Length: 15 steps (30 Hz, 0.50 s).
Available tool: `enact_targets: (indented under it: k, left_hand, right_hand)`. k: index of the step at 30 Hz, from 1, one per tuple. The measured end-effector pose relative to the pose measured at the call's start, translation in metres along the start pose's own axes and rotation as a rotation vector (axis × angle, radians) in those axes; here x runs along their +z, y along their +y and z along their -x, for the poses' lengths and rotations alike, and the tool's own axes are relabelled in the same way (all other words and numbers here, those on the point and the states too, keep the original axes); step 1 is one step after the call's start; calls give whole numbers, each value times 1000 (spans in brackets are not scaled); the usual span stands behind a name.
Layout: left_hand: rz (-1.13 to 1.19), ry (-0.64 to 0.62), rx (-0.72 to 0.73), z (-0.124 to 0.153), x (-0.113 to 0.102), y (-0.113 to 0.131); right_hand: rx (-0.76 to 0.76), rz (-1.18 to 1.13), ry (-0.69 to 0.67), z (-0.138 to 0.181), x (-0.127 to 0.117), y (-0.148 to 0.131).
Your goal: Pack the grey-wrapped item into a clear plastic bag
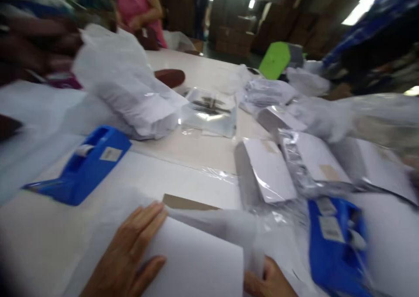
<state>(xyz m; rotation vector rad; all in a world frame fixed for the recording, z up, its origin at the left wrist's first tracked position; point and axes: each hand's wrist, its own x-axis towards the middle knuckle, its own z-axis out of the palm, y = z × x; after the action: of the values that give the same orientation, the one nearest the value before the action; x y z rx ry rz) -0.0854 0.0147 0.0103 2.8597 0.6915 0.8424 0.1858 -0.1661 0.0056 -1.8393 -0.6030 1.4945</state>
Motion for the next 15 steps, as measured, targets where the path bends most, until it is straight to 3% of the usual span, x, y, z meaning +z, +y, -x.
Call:
enact_targets:
  k: [4,8,11,15]
  left_hand:
    - [81,-27,60,0,12,-17]
    - [82,-6,96,6,17,-23]
    - [71,-17,125,7,17,-27]
    - [60,-11,147,5,15,-29]
  right_hand:
    - [-35,-319,-105,20,-22,0]
    - [-77,-466,127,-1,-26,-20]
    - [-172,-272,229,-18,-22,-23]
    - [-532,247,402,-31,-15,-24]
